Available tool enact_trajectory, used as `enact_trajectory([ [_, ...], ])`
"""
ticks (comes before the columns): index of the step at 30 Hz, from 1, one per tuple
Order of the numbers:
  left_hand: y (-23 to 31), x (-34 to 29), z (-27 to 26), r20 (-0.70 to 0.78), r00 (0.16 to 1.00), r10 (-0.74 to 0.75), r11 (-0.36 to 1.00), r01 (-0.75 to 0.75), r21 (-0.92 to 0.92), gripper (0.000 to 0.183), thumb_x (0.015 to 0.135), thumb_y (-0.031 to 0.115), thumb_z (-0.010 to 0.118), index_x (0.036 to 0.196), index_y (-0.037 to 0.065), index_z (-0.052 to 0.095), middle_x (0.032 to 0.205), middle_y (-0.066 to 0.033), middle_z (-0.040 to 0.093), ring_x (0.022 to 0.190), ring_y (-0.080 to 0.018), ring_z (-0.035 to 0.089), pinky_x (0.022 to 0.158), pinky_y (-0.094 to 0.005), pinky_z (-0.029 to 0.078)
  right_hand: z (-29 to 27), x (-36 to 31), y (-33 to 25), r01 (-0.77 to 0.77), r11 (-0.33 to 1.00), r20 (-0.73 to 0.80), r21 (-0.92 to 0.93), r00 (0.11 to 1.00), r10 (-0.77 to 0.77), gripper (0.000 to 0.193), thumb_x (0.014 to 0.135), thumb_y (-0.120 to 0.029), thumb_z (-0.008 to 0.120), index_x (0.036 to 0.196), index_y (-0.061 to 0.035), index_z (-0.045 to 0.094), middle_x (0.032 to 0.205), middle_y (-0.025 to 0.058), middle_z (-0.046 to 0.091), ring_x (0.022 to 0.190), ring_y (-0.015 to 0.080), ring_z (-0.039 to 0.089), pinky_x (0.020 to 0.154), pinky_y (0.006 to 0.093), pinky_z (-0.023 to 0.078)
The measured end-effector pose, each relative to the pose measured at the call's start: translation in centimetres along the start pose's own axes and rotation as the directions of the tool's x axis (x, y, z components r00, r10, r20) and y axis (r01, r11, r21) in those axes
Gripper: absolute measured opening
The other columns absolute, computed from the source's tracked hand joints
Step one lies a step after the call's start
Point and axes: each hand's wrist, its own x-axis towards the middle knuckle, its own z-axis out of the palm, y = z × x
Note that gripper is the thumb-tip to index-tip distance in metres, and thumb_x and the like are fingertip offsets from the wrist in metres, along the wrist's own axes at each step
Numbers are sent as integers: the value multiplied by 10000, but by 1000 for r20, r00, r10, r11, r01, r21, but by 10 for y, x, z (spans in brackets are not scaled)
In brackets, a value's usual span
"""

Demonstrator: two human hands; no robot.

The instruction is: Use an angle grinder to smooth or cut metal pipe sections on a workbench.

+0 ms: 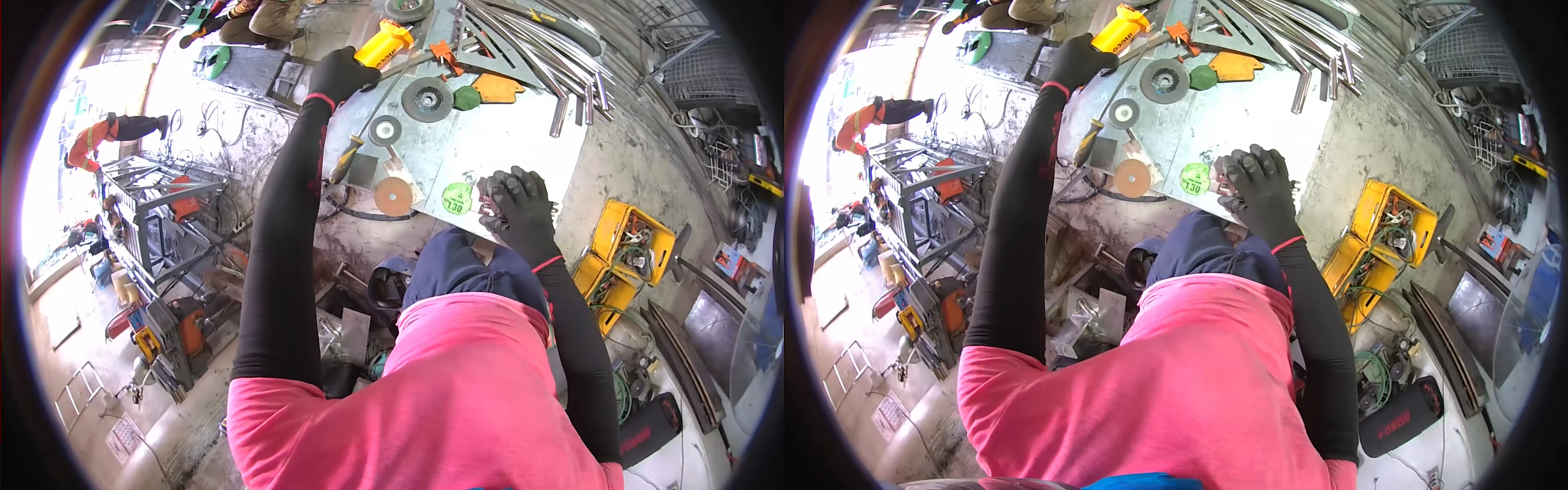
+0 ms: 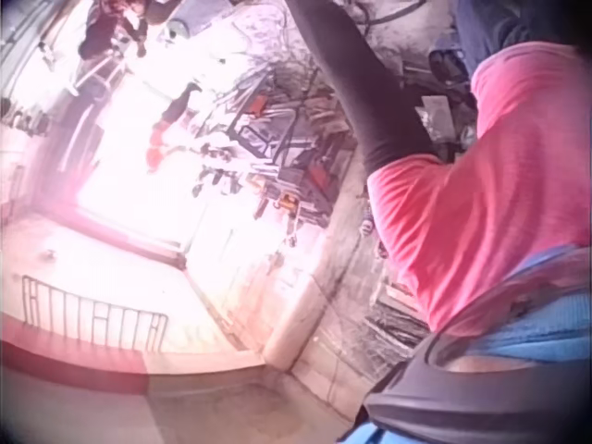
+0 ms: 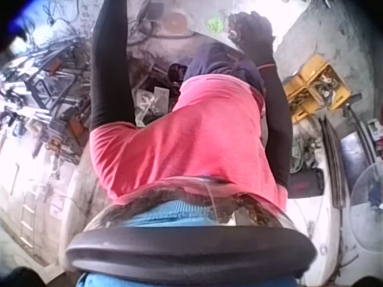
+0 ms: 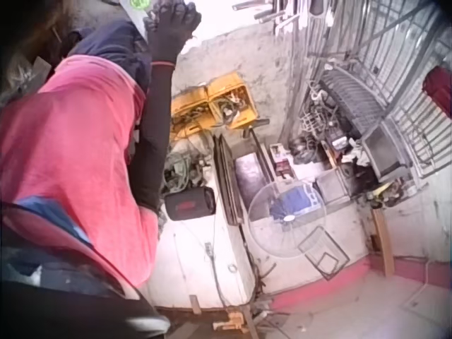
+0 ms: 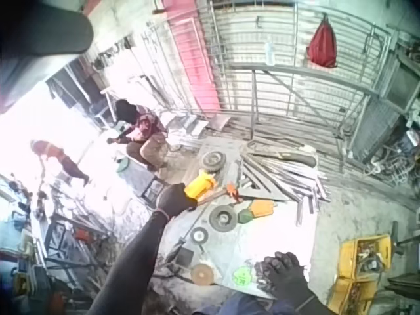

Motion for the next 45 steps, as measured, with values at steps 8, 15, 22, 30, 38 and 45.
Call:
enact_trajectory([
  [8, -15, -176, -97, -156, 975, -155, 983, 137, -122, 487, 849, 398, 934, 1050, 0, 738, 707, -97, 727, 608, -190, 705, 603, -377, 543, 7, 2, 11, 3, 1000, -50, 19, 999, -2, 866, 814, -601, 880, 1484, -98, 660, 1413, 154, 661, 1417, 413, 574, 1248, 605, 427],
  [15, -2, -400, -36, 383, 801, -460, 208, 516, -831, 412, 987, 293, 753, 1224, -38, 691, 975, -99, 774, 808, -185, 758, 720, -336, 622, 23, 34, -83, 150, 589, -335, 794, 917, 218, 943, 982, -661, 815, 1636, -65, 489, 1598, 220, 557, 1513, 359, 528, 1213, 522, 483],
  [22, 113, -454, 22, 393, 813, -430, 100, 475, -874, 345, 953, 141, 750, 1239, -38, 677, 972, -75, 757, 814, -147, 730, 728, -314, 594, 48, 88, -184, -292, -412, 411, 863, 880, 237, 586, 1094, -550, 744, 1420, -88, 589, 1284, 55, 642, 1150, 141, 599, 951, 363, 560],
  [30, 172, -428, 18, 329, 857, -397, 364, 476, -800, 361, 959, 70, 798, 1296, -26, 710, 974, -20, 749, 826, -78, 691, 738, -283, 563, 9, 67, -151, -347, -585, 616, 733, 705, 353, 368, 1054, -303, 849, 1244, -70, 636, 1070, 2, 684, 967, 88, 648, 847, 314, 564],
  [38, 152, -329, -71, -135, 963, 232, 917, -263, -299, 967, 863, -17, 876, 1717, 14, 421, 1625, -217, 588, 1467, -280, 603, 1191, -423, 531, 25, 46, -111, -11, -431, 277, 902, 781, 560, 273, 1097, -337, 804, 1151, -74, 753, 1107, -12, 748, 1020, 71, 652, 910, 303, 553],
  [45, 186, -245, -66, 392, 881, 267, 874, -50, -483, 897, 944, 14, 776, 1752, 17, 385, 1413, -209, 724, 1168, -245, 754, 994, -402, 614, 3, 37, -118, 15, -541, 373, 841, 709, 599, 214, 1106, -298, 784, 1112, -87, 747, 1048, 8, 749, 964, 85, 658, 874, 304, 555],
])
